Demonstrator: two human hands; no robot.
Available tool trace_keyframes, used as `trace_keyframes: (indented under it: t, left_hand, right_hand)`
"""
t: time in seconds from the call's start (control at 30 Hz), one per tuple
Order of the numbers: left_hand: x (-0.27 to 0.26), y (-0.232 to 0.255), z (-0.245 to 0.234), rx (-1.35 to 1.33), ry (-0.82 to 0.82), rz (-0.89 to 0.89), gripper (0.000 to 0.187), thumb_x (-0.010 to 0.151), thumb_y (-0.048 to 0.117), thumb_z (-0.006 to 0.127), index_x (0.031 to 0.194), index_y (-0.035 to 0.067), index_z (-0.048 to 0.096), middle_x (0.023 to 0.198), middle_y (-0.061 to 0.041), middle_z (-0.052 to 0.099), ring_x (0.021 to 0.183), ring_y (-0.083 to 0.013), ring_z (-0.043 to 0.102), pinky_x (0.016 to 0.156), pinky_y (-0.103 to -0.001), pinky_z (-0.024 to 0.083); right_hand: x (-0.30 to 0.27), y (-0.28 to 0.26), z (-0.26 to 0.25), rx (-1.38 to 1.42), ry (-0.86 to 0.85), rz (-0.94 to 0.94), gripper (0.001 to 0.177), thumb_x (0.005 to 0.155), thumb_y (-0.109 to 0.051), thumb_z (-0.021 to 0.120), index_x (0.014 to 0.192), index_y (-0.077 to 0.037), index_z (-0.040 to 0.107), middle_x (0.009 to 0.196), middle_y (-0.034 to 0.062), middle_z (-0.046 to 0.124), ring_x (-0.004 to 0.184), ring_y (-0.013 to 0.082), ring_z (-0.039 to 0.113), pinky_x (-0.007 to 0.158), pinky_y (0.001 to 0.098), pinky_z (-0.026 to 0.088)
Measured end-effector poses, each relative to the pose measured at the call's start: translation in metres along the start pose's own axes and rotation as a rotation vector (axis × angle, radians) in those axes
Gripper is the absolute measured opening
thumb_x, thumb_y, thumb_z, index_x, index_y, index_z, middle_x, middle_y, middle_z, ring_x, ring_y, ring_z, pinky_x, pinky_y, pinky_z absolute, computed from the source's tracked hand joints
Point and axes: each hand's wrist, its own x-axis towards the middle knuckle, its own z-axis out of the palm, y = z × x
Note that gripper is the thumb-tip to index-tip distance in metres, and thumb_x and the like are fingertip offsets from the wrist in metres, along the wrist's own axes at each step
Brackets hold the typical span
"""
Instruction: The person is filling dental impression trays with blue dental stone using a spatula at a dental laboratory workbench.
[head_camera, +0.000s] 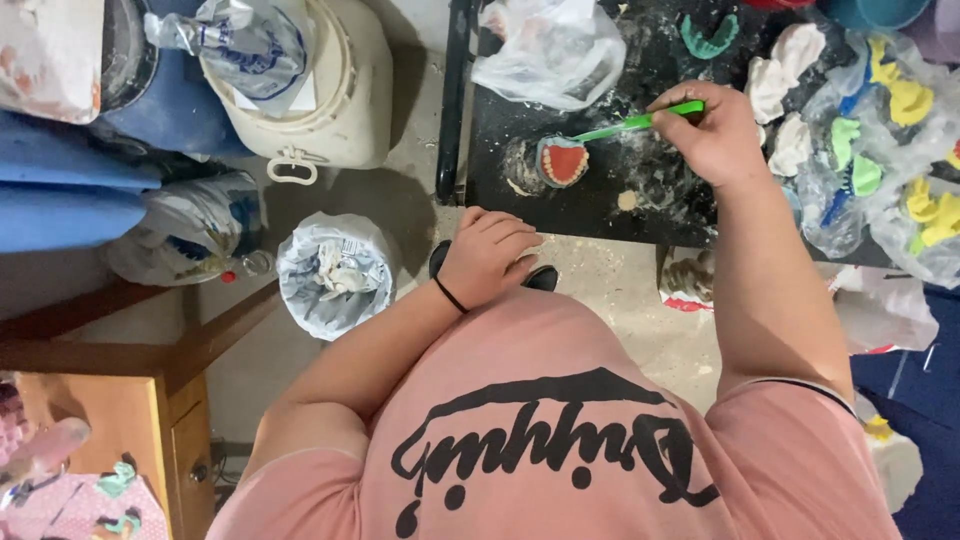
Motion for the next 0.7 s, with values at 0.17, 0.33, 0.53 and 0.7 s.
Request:
trace_keyframes:
  t: [0.17, 0.33, 0.53, 0.7]
  left_hand:
    - [0.0, 0.0, 0.002, 0.012, -0.013, 0.022, 0.013, 0.094, 0.021, 0.078, 0.106, 0.018, 0.073, 0.108, -0.001, 0.077, 0.104, -0.0235, 0.07, 0.088, -0.041, 0.04]
    - [-0.002, 0.002, 0.005, 0.012, -0.062, 0.013, 0.016, 0.093, 0.024, 0.08, 0.106, 0.017, 0.074, 0.109, -0.001, 0.077, 0.107, -0.0241, 0.069, 0.09, -0.042, 0.039]
    - [-0.002, 0.005, 0.01, -0.003, -0.075, 0.026, 0.016, 0.095, 0.024, 0.077, 0.109, 0.017, 0.074, 0.11, -0.001, 0.076, 0.107, -0.0244, 0.069, 0.093, -0.044, 0.039]
    - [0.001, 0.008, 0.009, 0.01, -0.038, 0.047, 0.013, 0.095, 0.024, 0.077, 0.106, 0.016, 0.075, 0.108, 0.0, 0.077, 0.104, -0.0228, 0.07, 0.089, -0.041, 0.039]
  right_hand:
    - [-0.011, 0.011, 0.0, -0.009, 0.048, -0.056, 0.006, 0.109, -0.01, 0.07, 0.112, -0.011, 0.075, 0.081, -0.0004, 0.062, 0.063, 0.0095, 0.042, 0.058, 0.0289, 0.032]
    - [-0.016, 0.01, 0.008, 0.085, 0.142, -0.06, 0.008, 0.108, -0.008, 0.071, 0.115, -0.009, 0.075, 0.09, 0.0023, 0.068, 0.069, 0.0087, 0.047, 0.063, 0.0269, 0.036]
    - [-0.002, 0.002, 0.019, 0.139, 0.011, -0.124, 0.006, 0.108, -0.007, 0.069, 0.114, -0.008, 0.071, 0.085, 0.0028, 0.066, 0.065, 0.0081, 0.048, 0.058, 0.0259, 0.039]
    - [0.0, 0.005, 0.018, 0.038, 0.054, -0.14, 0.005, 0.105, -0.011, 0.073, 0.107, -0.008, 0.075, 0.084, 0.0031, 0.067, 0.065, 0.0112, 0.05, 0.059, 0.0308, 0.039]
